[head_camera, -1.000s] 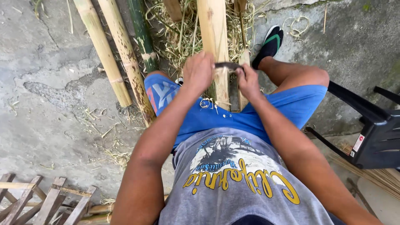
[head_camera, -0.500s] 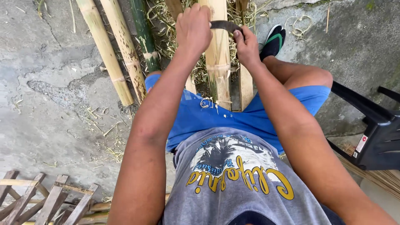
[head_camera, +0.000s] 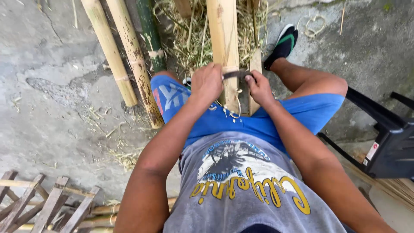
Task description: Using a billhook knife to shave the outer layer and clean sections of bamboo poles.
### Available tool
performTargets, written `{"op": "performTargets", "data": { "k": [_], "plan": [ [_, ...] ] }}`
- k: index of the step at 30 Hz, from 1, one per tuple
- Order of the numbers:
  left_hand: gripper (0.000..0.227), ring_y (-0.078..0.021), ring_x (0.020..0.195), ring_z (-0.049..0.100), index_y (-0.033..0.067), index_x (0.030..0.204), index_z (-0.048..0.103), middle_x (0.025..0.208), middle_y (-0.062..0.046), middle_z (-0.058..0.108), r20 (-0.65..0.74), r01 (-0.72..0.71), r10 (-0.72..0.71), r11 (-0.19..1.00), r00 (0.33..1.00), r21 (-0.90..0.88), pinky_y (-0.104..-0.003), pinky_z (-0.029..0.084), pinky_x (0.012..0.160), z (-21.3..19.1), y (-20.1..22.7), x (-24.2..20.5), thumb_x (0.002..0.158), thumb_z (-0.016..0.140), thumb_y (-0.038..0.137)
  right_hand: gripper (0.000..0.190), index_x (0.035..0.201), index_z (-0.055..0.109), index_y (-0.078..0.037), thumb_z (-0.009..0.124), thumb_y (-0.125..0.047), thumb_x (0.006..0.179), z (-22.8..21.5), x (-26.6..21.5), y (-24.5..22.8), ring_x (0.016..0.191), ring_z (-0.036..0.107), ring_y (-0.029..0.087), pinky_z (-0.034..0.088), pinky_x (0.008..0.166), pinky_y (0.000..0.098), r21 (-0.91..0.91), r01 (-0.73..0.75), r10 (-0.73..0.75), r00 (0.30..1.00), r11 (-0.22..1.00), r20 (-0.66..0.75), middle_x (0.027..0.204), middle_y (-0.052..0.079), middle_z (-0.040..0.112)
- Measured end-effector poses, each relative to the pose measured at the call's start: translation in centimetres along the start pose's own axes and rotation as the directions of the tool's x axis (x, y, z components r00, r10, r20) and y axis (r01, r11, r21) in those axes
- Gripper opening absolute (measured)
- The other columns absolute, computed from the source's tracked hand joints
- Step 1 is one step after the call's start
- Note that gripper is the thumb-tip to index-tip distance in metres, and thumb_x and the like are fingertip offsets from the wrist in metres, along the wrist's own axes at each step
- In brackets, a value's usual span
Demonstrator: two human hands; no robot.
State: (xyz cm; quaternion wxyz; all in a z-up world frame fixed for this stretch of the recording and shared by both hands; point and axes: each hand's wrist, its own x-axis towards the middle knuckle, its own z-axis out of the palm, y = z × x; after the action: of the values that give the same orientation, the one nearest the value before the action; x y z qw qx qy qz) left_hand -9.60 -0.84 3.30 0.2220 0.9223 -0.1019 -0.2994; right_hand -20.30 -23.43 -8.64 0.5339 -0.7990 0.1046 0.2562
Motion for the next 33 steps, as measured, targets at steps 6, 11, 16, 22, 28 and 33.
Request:
{"op": "performTargets", "data": {
  "k": [6,11,16,22,28,33],
  "plan": [
    [0.006,-0.0351,0.083,0.066,0.0044,0.087,0.068,0.088,-0.016,0.066,-0.283,-0.065,0.120,0.978,0.952,0.197,-0.049,0.050,0.075,-3.7,-1.4,9.5,0.081,0.067,0.005,0.033,0.097,0.054,0.001,0.055,-0.029,0.110,-0.6,9.8,-4.2,0.073,0.048,0.017,0.043,0.067,0.0369,0.093,0.142,-0.123,0.975,0.986,-0.185,0.077,0.010,0.054],
    [0.017,-0.0309,0.070,0.068,0.0017,0.089,0.064,0.082,-0.019,0.064,0.086,0.226,-0.232,0.972,0.969,0.070,-0.043,0.054,0.059,-3.1,0.1,7.6,0.101,0.051,0.002,0.031,0.096,0.053,0.000,0.053,-0.027,0.111,0.4,6.9,-2.1,0.075,0.050,0.022,0.044,0.069,0.0399,0.009,0.194,-0.187,0.953,0.981,-0.238,0.080,0.014,0.052],
    [0.007,-0.0385,0.074,0.069,0.0013,0.086,0.068,0.082,-0.020,0.067,-0.033,-0.110,0.113,0.991,0.993,0.072,-0.054,0.053,0.072,3.3,0.1,-1.6,0.088,0.062,0.004,0.028,0.095,0.055,-0.001,0.054,-0.027,0.104,1.0,-3.1,1.8,0.067,0.050,0.022,0.043,0.065,0.0399,-0.021,-0.115,0.115,0.993,0.993,-0.033,0.071,0.013,0.051],
    [0.010,-0.0379,0.077,0.069,0.0012,0.087,0.069,0.084,-0.019,0.067,-0.144,-0.110,0.123,0.990,0.982,0.093,-0.052,0.054,0.069,1.3,0.5,1.5,0.080,0.064,0.006,0.032,0.099,0.058,-0.001,0.052,-0.031,0.107,0.2,1.2,0.1,0.071,0.050,0.019,0.045,0.067,0.0385,0.063,-0.054,0.056,0.998,0.997,-0.030,0.077,0.012,0.054],
    [0.009,-0.0322,0.074,0.067,0.0044,0.082,0.070,0.081,-0.015,0.066,-0.337,-0.081,0.164,0.965,0.927,0.248,-0.048,0.053,0.065,-2.1,-1.7,11.5,0.076,0.069,0.009,0.034,0.102,0.059,-0.001,0.052,-0.033,0.109,-0.5,10.7,-4.2,0.074,0.054,0.021,0.046,0.069,0.0386,0.119,0.093,-0.068,0.978,0.989,-0.199,0.080,0.012,0.061],
    [0.010,-0.0283,0.069,0.064,-0.0007,0.091,0.068,0.081,-0.017,0.064,-0.011,0.020,-0.018,0.978,1.000,0.205,-0.046,0.053,0.060,-1.9,0.9,7.8,0.091,0.058,0.001,0.034,0.103,0.057,0.000,0.051,-0.033,0.111,1.6,5.7,-1.0,0.080,0.055,0.021,0.047,0.075,0.0369,0.068,0.159,-0.134,0.951,0.985,-0.279,0.085,0.012,0.059]
  ]
}}
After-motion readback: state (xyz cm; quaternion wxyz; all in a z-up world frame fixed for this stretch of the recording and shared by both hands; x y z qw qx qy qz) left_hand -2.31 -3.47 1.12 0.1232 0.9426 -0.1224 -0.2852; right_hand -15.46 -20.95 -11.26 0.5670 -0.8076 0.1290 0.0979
